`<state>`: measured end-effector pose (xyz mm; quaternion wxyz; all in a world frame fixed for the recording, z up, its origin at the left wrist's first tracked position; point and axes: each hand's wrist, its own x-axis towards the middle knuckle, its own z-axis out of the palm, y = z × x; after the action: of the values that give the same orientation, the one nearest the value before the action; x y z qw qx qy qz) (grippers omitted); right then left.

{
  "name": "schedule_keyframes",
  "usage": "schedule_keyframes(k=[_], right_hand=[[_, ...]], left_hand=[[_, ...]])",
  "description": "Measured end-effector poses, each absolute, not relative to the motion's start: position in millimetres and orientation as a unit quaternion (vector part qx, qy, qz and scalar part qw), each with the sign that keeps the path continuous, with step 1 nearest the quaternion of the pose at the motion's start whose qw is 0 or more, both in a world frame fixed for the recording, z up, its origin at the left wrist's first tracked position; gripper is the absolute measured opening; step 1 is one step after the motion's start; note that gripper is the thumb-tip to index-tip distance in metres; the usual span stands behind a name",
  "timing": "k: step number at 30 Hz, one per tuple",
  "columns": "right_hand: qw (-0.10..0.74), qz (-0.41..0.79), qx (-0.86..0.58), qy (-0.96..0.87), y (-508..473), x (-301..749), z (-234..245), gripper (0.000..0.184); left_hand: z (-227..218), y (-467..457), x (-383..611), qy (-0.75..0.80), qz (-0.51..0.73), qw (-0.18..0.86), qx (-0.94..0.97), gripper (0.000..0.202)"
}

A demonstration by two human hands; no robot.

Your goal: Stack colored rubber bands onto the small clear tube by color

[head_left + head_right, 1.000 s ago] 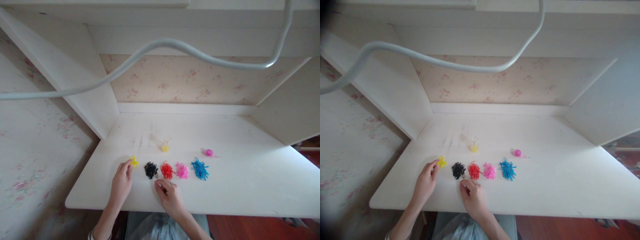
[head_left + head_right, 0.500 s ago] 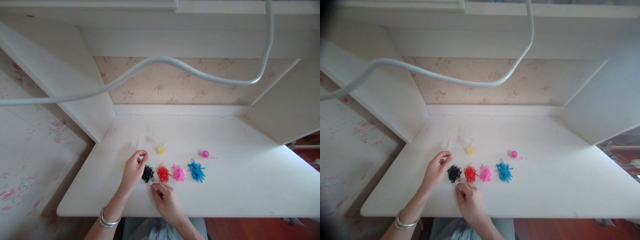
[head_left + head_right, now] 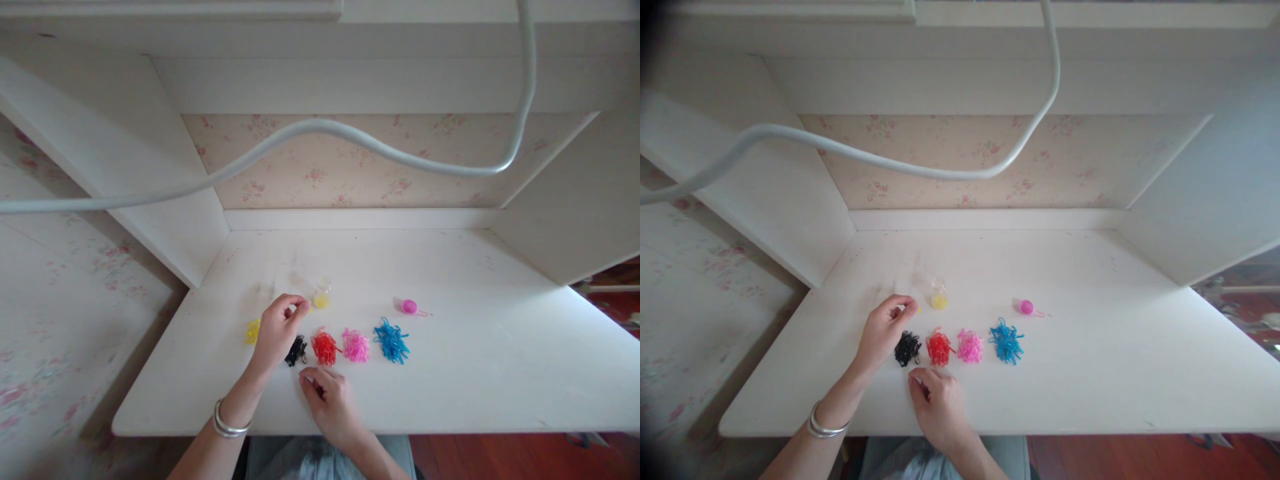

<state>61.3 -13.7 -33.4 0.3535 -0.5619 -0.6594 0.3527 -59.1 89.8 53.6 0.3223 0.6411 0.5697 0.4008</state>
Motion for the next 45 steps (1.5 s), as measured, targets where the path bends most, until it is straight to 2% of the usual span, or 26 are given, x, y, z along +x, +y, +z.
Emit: schedule_keyframes(k=[13,20,31,35,38,42,45], right_hand=[[0.353,0.340,-0.562,-0.667,-14,61,-33,0.026],[0.357,0.328,-0.567,-0.666,-13,59,-37,0.027],[0.348,0.334,-0.569,-0.667,-13,58,-36,0.027],[0.337,0.329,-0.580,-0.664,-10,54,-32,0.023],[0.311,0.313,-0.594,-0.672,-7,48,-26,0.020],[0.258,0.236,-0.598,-0.722,4,30,-9,0.020],[0.224,0.184,-0.581,-0.761,17,12,0,0.019]], left_hand=[[66,129,-37,0.507,0.443,0.294,0.678,0.030],[54,145,-25,0.500,0.439,0.258,0.700,0.028],[50,117,-67,0.542,0.457,0.235,0.665,0.029],[25,82,-114,0.609,0.417,0.226,0.635,0.028],[1,56,-147,0.652,0.382,0.182,0.630,0.028],[-22,33,-174,0.705,0.289,0.101,0.640,0.026],[-28,27,-176,0.715,0.218,0.079,0.659,0.027]])
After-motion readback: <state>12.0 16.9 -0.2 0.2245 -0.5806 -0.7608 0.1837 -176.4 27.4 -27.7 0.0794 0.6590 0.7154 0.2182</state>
